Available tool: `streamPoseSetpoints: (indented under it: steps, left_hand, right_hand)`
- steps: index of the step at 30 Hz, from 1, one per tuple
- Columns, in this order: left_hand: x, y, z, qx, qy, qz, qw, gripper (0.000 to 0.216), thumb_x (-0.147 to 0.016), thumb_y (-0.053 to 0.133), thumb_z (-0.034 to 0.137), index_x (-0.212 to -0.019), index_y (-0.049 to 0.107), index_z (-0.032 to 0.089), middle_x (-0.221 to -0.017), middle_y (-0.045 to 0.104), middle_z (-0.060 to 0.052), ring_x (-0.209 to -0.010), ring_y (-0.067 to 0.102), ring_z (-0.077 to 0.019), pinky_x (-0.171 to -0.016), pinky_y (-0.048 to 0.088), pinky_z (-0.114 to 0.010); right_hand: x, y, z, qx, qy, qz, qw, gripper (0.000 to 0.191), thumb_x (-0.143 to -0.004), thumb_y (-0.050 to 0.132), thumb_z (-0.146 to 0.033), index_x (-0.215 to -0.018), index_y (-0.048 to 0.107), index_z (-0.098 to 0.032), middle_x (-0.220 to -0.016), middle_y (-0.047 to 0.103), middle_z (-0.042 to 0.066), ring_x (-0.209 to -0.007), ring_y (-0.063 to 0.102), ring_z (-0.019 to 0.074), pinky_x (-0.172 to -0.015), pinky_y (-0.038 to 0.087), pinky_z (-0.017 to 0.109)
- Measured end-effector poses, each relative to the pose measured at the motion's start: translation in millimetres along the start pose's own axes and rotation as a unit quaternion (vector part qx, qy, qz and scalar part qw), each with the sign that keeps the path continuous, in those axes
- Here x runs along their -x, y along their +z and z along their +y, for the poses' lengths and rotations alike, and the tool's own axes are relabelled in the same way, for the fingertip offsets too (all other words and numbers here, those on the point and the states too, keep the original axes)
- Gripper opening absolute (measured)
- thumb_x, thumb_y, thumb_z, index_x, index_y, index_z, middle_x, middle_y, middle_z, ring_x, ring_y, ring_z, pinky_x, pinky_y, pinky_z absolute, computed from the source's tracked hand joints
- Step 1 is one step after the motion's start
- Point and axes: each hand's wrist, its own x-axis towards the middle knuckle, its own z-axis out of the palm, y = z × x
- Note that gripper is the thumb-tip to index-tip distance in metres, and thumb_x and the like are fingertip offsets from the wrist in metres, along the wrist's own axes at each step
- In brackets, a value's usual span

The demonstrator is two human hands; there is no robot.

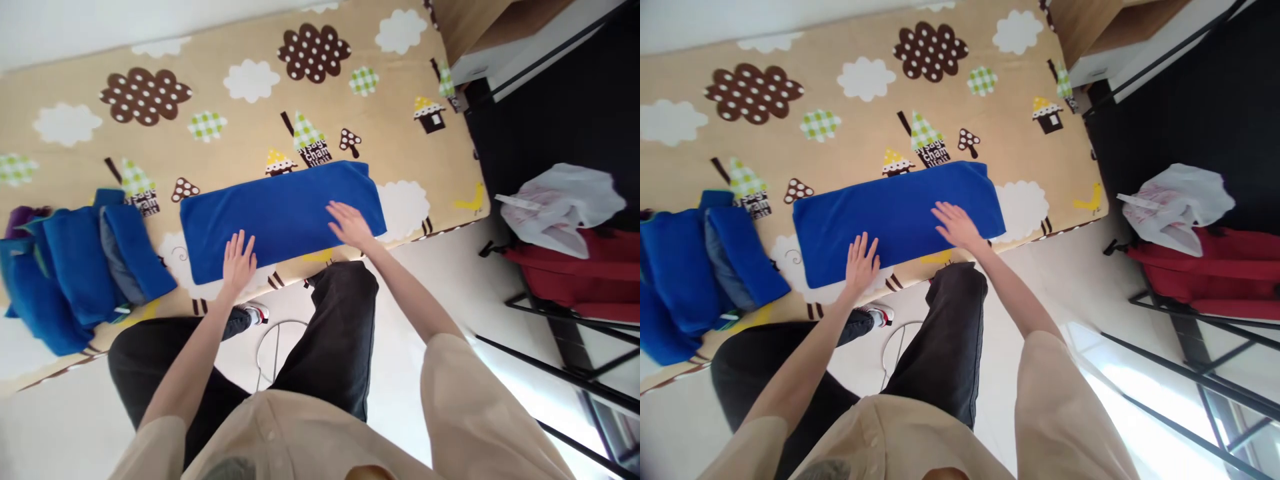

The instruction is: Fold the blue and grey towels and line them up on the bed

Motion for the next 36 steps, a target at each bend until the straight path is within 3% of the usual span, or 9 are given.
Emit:
streamPoseSetpoints:
  steps: [2,4,9,14,21,24,28,33,36]
  left_hand:
    - [-6,32,16,0.025,-0.002,0.002,1.0,0.069,-0.096,0.045,0.027,-0.165,0.042,0.019,-0.176,0.025,-0.012,-0.165,0.017,-0.0323,-0.132,0.016,-0.062]
    - [-7,56,21,0.036,-0.011,0.013,0.999,0.073,-0.094,0.047,0.025,-0.167,0.04,0.023,-0.175,0.026,-0.01,-0.165,0.017,-0.0317,-0.133,0.014,-0.062]
    - [-5,78,6,0.063,-0.024,0.013,0.998,0.078,-0.09,0.054,0.021,-0.167,0.04,0.029,-0.176,0.023,-0.005,-0.165,0.018,-0.0328,-0.134,0.011,-0.063]
    - [-5,75,5,0.076,-0.031,0.017,0.996,0.081,-0.087,0.057,0.02,-0.166,0.042,0.03,-0.175,0.026,-0.004,-0.164,0.022,-0.035,-0.133,0.014,-0.064]
    - [-4,78,3,0.061,-0.029,0.021,0.997,0.082,-0.088,0.058,0.021,-0.166,0.041,0.034,-0.174,0.028,-0.002,-0.163,0.025,-0.0327,-0.133,0.018,-0.062]
    - [-3,78,3,0.068,-0.033,0.013,0.997,0.082,-0.088,0.057,0.021,-0.167,0.04,0.034,-0.175,0.026,-0.001,-0.163,0.023,-0.0329,-0.133,0.017,-0.062]
    - [-3,79,3,0.073,-0.037,0.006,0.997,0.084,-0.087,0.058,0.021,-0.167,0.039,0.034,-0.174,0.027,-0.001,-0.163,0.024,-0.0336,-0.133,0.015,-0.062]
    - [-2,79,2,0.082,-0.038,0.01,0.996,0.082,-0.087,0.058,0.02,-0.166,0.042,0.034,-0.174,0.027,-0.001,-0.163,0.024,-0.032,-0.134,0.016,-0.06]
    - [-2,80,2,0.09,-0.037,0.006,0.995,0.082,-0.086,0.058,0.02,-0.166,0.042,0.033,-0.174,0.027,-0.001,-0.163,0.024,-0.033,-0.134,0.015,-0.061]
  right_hand:
    - [-26,18,-22,-0.02,-0.094,-0.033,0.995,0.059,-0.111,0.04,-0.042,-0.165,0.039,-0.018,-0.176,0.026,0.006,-0.164,0.023,0.0262,-0.134,0.018,0.049]
    - [-45,40,-36,-0.04,-0.141,-0.067,0.987,0.062,-0.108,0.046,-0.043,-0.166,0.039,-0.021,-0.176,0.024,0.004,-0.165,0.018,0.027,-0.135,0.012,0.052]
    - [-63,72,-40,-0.058,-0.169,-0.098,0.979,0.062,-0.107,0.047,-0.047,-0.165,0.04,-0.029,-0.178,0.018,-0.001,-0.167,0.008,0.0256,-0.135,0.004,0.055]
    - [-50,61,-17,-0.056,-0.091,-0.072,0.992,0.061,-0.108,0.041,-0.044,-0.166,0.04,-0.024,-0.178,0.018,0.004,-0.166,0.014,0.0261,-0.135,0.006,0.056]
    - [-8,46,81,-0.02,0.123,0.024,0.992,0.067,-0.107,0.035,-0.049,-0.168,0.035,-0.022,-0.176,0.027,0.009,-0.165,0.017,0.0301,-0.132,0.013,0.063]
    - [-2,45,115,0.013,0.174,0.048,0.983,0.069,-0.108,0.03,-0.049,-0.17,0.027,-0.02,-0.178,0.022,0.009,-0.165,0.017,0.0287,-0.133,0.014,0.059]
    - [-7,43,133,0.054,0.232,0.054,0.97,0.069,-0.11,0.025,-0.043,-0.171,0.019,-0.011,-0.178,0.016,0.013,-0.165,0.011,0.0259,-0.134,0.014,0.051]
    - [-26,28,104,0.042,0.251,0.063,0.965,0.068,-0.109,0.03,-0.04,-0.17,0.022,-0.01,-0.176,0.021,0.019,-0.165,0.014,0.0366,-0.132,0.008,0.065]
    - [-54,27,48,0.041,0.149,0.08,0.985,0.07,-0.112,0.027,-0.046,-0.17,0.02,-0.009,-0.177,0.015,0.017,-0.166,0.008,0.0333,-0.135,0.004,0.058]
